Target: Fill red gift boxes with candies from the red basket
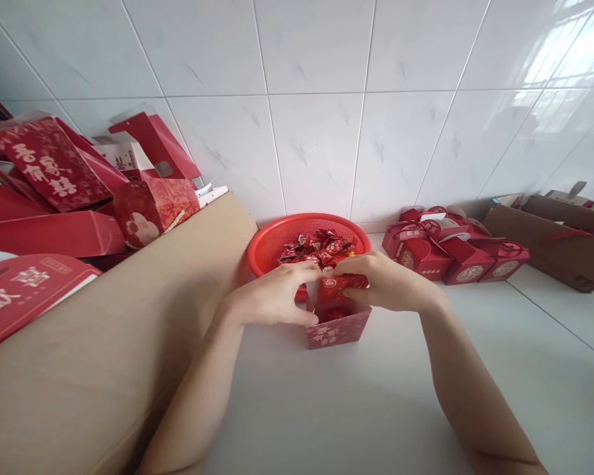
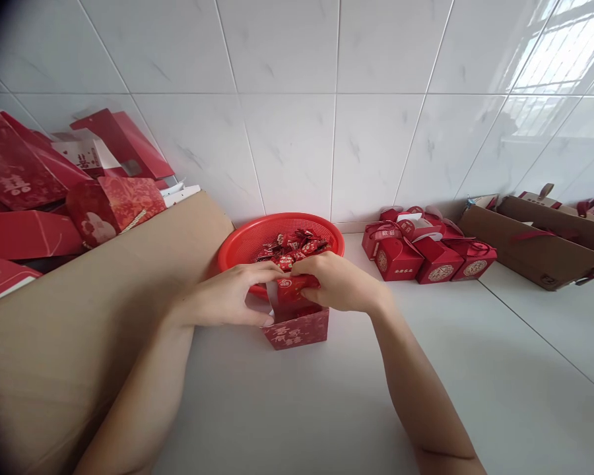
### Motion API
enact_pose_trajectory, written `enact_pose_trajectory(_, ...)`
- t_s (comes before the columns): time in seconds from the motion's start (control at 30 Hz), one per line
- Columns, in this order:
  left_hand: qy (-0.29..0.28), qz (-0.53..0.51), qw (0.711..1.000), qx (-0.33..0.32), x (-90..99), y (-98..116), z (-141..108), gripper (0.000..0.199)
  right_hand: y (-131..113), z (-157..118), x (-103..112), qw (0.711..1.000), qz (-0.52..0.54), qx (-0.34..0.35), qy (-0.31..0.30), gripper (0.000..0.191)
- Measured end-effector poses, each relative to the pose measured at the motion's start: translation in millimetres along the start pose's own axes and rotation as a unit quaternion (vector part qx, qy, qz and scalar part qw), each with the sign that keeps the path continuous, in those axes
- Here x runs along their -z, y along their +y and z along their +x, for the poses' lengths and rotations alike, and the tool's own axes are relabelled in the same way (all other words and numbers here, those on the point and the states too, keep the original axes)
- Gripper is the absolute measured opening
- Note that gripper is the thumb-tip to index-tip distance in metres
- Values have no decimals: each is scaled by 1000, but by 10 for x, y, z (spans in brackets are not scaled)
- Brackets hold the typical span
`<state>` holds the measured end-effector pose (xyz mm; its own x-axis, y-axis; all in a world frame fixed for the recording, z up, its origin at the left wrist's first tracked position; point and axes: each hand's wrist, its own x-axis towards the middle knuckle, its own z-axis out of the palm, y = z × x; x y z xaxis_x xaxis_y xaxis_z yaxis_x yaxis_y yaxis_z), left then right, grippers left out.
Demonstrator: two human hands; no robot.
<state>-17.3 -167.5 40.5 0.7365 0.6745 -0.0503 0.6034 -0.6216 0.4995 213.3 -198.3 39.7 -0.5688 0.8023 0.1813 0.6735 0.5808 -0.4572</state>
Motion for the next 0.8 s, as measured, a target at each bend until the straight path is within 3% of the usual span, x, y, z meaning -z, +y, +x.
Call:
enact_pose_trajectory(0.2,2,-5,1000,14,1,-13,-2,67,-116,24,-59,998,-33,-37,-26,30)
enact_pose_trajectory(0.43,11,4,1000,1,15,-55,-10,63,-87,-12,-21,999,-13,-42,6,23)
enact_pose_trajectory(0.57,7,4,1000,11,22,-42,-6,52,-23,-73,65,997,-6,-45,68,16)
enact_pose_trajectory(0.7,9,-4,1000,26,23,1,-12,63,64,-140,149,990,13,-80,112,37)
enact_pose_trajectory(0.8,-8,-4,1000,18,10,16,-1,61,158,-166,188,992,14,-102,67,60)
